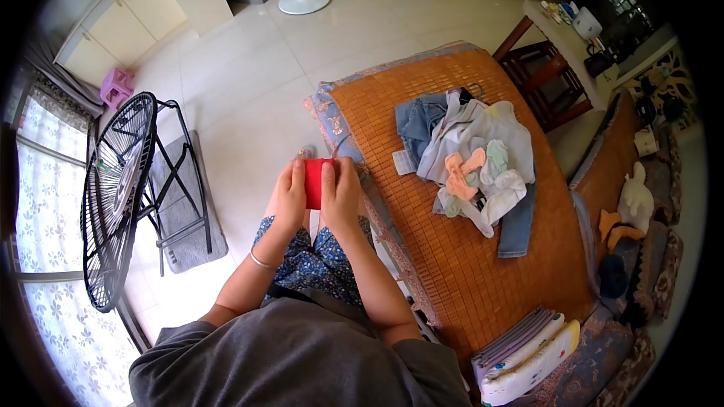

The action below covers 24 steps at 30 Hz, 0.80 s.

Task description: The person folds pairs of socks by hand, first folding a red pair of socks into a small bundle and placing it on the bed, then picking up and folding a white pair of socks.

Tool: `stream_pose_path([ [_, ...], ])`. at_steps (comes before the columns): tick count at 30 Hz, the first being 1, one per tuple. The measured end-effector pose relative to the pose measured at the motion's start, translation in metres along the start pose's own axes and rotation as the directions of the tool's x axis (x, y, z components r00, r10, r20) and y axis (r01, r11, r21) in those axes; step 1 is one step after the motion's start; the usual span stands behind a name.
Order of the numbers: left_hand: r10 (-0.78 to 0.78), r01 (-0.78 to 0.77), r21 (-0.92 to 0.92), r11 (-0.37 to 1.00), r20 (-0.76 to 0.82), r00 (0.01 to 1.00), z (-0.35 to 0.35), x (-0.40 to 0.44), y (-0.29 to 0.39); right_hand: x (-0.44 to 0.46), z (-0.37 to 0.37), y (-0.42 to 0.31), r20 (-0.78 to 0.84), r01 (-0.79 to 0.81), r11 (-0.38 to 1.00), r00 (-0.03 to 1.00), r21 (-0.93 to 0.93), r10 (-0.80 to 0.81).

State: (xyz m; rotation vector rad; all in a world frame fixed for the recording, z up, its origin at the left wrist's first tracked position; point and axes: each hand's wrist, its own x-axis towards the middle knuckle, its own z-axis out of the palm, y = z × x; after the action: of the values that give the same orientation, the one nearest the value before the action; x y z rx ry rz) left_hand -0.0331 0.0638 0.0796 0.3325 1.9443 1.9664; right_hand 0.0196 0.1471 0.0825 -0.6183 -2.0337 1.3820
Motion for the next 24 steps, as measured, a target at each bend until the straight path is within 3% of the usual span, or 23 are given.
stream_pose_path([
  [1, -0.001, 0.001, 0.001, 1.000, 0.001, 1.000, 0.001, 0.000, -0.001, -0.001, 0.001, 0.004, -0.009, -0.008, 0.987, 1.000, 0.162, 0.010],
  [2, -0.093, 0.096, -0.190, 0.977, 0.022, 0.995, 0.003, 0.000, -0.001, -0.002, 0.002, 0.007, -0.017, -0.015, 0.947, 1.000, 0.320, 0.021],
  [3, -0.179, 0.188, -0.371, 0.909, 0.059, 0.982, 0.004, 0.000, -0.001, -0.002, 0.004, 0.010, -0.016, -0.016, 0.947, 1.000, 0.320, 0.022],
  [6, -0.222, 0.210, -0.371, 0.905, 0.010, 0.975, 0.002, 0.001, -0.006, 0.000, 0.005, 0.016, -0.006, -0.063, 0.923, 0.998, 0.381, 0.070],
  [7, -0.221, 0.209, -0.371, 0.905, 0.012, 0.975, 0.000, 0.002, -0.010, 0.003, 0.004, 0.016, 0.048, -0.058, 0.948, 0.998, 0.312, 0.046],
  [9, -0.150, 0.160, -0.242, 0.957, 0.060, 0.987, -0.010, 0.005, -0.028, 0.007, -0.003, 0.014, 0.100, -0.055, 0.969, 0.994, 0.242, 0.031],
  [11, -0.084, 0.100, -0.192, 0.976, 0.088, 0.993, -0.021, 0.015, -0.059, 0.011, -0.015, 0.002, 0.256, -0.122, 0.968, 0.965, 0.217, 0.064],
  [12, -0.113, 0.162, -0.360, 0.919, 0.152, 0.982, -0.021, 0.013, -0.048, 0.012, -0.020, 0.001, 0.257, -0.122, 0.968, 0.964, 0.217, 0.064],
  [13, -0.142, 0.235, -0.508, 0.829, 0.214, 0.966, -0.020, 0.012, -0.035, 0.012, -0.024, 0.000, 0.236, -0.200, 0.901, 0.965, 0.385, 0.114],
  [14, -0.141, 0.232, -0.511, 0.828, 0.210, 0.967, -0.020, 0.009, -0.021, 0.012, -0.029, -0.001, 0.225, -0.266, 0.799, 0.960, 0.540, 0.168],
  [16, -0.190, 0.341, -0.670, 0.660, 0.290, 0.938, -0.021, 0.006, -0.008, 0.011, -0.036, -0.010, 0.208, -0.275, 0.794, 0.960, 0.542, 0.190],
  [18, -0.150, 0.298, -0.668, 0.682, 0.270, 0.951, -0.021, 0.010, -0.016, 0.006, -0.035, -0.013, 0.113, -0.057, 0.928, 0.993, 0.368, 0.016],
  [20, -0.111, 0.259, -0.665, 0.701, 0.257, 0.960, -0.021, 0.013, -0.025, 0.001, -0.027, -0.005, 0.066, -0.013, 0.938, 0.998, 0.347, -0.011],
  [22, -0.046, 0.229, -0.695, 0.682, 0.271, 0.962, -0.020, 0.014, -0.026, -0.001, -0.023, -0.021, 0.038, 0.138, 0.950, 0.987, 0.279, -0.155],
  [24, -0.047, 0.231, -0.702, 0.674, 0.272, 0.961, -0.020, 0.013, -0.027, -0.003, -0.022, -0.023, 0.047, 0.162, 0.962, 0.983, 0.220, -0.176],
])
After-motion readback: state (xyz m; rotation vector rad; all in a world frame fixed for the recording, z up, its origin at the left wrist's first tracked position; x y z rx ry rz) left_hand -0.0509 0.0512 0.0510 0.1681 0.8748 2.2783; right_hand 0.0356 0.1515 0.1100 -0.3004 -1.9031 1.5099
